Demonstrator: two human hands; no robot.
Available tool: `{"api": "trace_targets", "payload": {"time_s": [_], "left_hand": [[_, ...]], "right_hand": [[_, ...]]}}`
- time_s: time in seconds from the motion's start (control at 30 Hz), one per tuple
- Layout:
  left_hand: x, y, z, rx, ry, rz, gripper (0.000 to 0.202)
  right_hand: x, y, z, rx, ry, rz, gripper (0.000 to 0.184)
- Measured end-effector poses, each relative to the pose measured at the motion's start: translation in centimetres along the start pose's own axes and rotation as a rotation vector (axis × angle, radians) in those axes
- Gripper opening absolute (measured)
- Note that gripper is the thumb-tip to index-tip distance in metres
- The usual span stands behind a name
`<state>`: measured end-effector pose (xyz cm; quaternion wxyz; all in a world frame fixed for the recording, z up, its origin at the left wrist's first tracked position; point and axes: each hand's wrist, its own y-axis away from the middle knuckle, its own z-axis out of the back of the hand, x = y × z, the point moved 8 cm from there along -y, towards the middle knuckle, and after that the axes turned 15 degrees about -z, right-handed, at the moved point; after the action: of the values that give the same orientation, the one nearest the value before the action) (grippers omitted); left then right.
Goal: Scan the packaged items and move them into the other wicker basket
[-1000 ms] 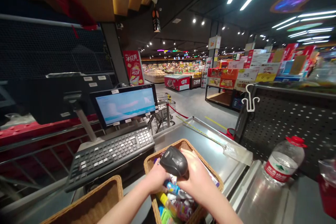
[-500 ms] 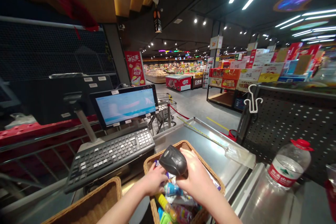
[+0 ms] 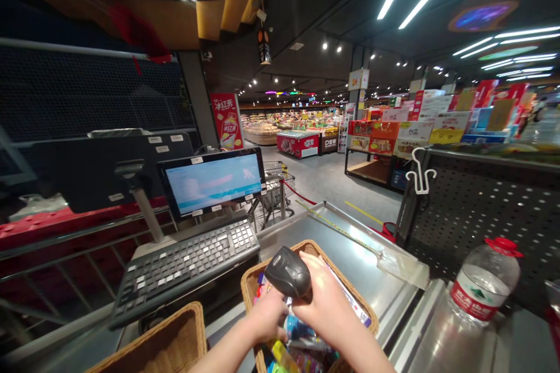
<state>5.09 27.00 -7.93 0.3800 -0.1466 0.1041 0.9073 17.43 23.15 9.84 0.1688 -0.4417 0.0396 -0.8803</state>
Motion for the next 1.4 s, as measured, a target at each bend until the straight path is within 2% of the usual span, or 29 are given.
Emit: {"api": "trace_targets", "payload": {"time_s": [0.1,0.23,0.33,0.47,0.6,0.77,1.0,1.2,1.4], "left_hand": [[-0.6,0.4,1.3,-0.134,-0.020,-0.019,0.044],[-0.5,1.5,3.5,-0.310,-0.102,-0.011,0.060],[-0.2,2.8,5.8,-0.404,-0.222,0.024,0.056],[-0.3,4.9,9.3,-0.500,-0.366,0.049,0.037],[-0.3,7.0,12.0,-0.534,-0.499,0.092,0.023],[-0.3,9.4,15.2,-0.543,-0.591,0.160,0.023],[0.0,13.2,19.6,-0.589,-0.729,0.258,0.021],[1.2,16.2,21.3,-0.606,-0.822,0.367,0.019],[1.5,18.2,21.8,-0.611,-0.836,0.419,0.019]], "right_hand": [[-0.1,-0.2,-0.3,0.014,0.022,0.024,0.051],[-0.3,-0.6,-0.4,-0.029,0.039,0.029,0.048],[-0.2,-0.9,-0.6,-0.056,0.052,0.023,0.041],[0.2,-1.1,-0.8,-0.073,0.062,0.027,0.041],[0.7,-1.1,-1.1,-0.078,0.074,0.046,0.045],[1.3,-1.2,-1.6,-0.095,0.100,0.046,0.056],[3.8,-2.0,-3.4,-0.099,0.093,0.102,0.053],[5.9,-2.8,-6.1,-0.042,0.070,0.130,0.057],[6.8,-2.4,-8.0,0.009,0.074,0.146,0.058]]}}
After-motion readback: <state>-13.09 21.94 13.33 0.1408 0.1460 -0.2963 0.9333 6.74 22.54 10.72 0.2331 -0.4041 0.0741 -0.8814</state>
